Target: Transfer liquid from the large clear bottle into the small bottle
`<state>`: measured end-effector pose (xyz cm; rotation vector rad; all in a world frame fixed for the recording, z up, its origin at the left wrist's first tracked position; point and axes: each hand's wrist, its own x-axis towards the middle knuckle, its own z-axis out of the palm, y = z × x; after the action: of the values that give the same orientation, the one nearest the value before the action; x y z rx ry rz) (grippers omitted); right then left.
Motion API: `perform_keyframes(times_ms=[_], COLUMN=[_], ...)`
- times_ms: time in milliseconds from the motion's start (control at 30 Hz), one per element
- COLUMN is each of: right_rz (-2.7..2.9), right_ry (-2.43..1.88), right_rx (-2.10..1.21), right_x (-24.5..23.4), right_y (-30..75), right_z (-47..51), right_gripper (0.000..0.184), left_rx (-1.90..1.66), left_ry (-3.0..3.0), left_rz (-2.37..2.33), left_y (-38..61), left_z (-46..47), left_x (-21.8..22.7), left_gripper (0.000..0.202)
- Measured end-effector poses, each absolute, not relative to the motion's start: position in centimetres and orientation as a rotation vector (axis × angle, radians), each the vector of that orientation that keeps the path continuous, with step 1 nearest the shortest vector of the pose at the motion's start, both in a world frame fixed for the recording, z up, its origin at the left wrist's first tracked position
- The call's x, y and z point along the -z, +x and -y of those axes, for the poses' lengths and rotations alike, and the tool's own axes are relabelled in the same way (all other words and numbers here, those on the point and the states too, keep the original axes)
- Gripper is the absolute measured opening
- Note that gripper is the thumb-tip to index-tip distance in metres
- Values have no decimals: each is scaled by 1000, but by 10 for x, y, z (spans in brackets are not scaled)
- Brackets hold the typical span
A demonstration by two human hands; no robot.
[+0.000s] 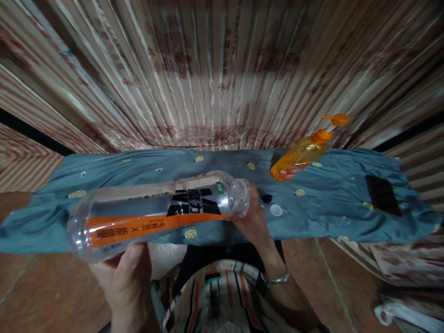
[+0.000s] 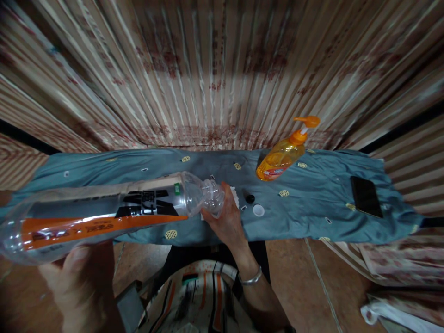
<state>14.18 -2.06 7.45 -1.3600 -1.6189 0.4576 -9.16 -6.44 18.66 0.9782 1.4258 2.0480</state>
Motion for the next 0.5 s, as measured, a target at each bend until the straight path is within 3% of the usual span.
perform_keyframes(times_ms=[500], right_rz=[1605], right_ry=[-1387], right_rx=[-430], right_x=[-71], right_y=[141], right_z=[21], right_gripper=[89], left_rx=[-2049], left_ry=[724], left_rz=[-1355], left_y=[-79], left_z=[71], left_x=[-186], left_gripper=[50])
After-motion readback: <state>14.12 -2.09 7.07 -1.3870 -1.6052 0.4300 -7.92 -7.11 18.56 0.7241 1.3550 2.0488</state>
